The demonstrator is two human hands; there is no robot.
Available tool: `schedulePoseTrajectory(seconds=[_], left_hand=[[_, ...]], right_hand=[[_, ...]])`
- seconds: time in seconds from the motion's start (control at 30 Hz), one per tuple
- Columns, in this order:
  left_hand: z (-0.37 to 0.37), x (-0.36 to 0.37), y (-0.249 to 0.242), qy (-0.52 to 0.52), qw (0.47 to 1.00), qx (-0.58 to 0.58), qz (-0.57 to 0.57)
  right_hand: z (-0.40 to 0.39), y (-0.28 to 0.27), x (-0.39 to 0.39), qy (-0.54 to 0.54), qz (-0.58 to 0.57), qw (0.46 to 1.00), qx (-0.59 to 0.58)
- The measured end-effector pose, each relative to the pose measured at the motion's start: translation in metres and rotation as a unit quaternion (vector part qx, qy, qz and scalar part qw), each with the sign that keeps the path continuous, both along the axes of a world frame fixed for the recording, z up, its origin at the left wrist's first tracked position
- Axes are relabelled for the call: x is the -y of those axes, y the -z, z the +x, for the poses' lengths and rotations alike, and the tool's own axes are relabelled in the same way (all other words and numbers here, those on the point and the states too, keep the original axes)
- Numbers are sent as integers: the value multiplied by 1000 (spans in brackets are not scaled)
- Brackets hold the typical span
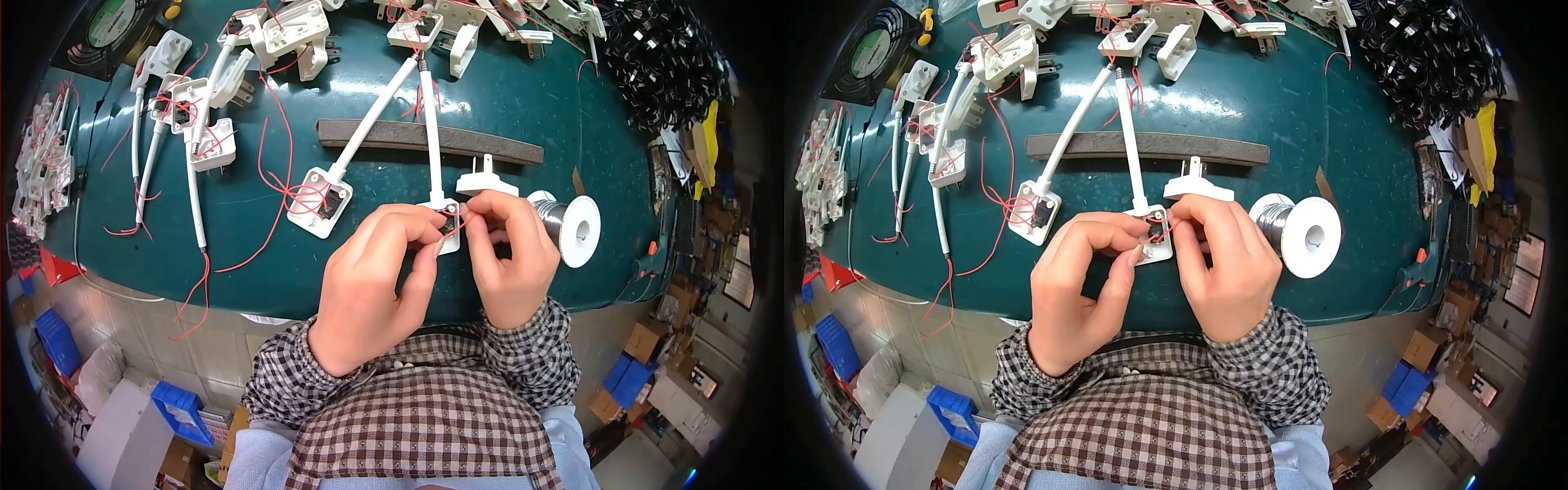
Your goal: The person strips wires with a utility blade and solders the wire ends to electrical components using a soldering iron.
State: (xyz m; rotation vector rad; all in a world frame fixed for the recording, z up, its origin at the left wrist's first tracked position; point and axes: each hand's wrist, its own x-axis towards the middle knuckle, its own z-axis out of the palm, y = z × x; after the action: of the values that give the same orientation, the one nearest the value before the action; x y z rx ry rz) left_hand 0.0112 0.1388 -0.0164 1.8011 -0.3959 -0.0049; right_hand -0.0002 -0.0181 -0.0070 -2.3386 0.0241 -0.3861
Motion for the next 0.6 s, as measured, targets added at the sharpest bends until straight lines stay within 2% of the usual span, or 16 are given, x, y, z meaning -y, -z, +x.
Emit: schedulePoseTrajectory(seconds=[0.07,0.2,0.33,0.4,0.43,0.5,0.6], left_hand=[[0,0,1,-3,1000,0,-5],[0,3,0,-13,1000,-9,-12],[0,2,-1,-17,1000,-18,-13],[0,3,-1,-18,1000,-22,-14],[0,3,-2,-20,1000,-17,-14],[0,3,-2,-22,1000,-13,-13],[0,4,-2,-27,999,-20,-12]], right_hand=[[-2,-1,3,-12,-10,1000,8],[-8,-5,6,-22,54,998,-7],[-7,-6,4,3,119,990,-82],[-7,-5,2,31,253,959,-127],[-8,-5,1,31,254,958,-126],[-10,-6,0,48,336,932,-129],[-14,-1,4,23,301,943,-140]])
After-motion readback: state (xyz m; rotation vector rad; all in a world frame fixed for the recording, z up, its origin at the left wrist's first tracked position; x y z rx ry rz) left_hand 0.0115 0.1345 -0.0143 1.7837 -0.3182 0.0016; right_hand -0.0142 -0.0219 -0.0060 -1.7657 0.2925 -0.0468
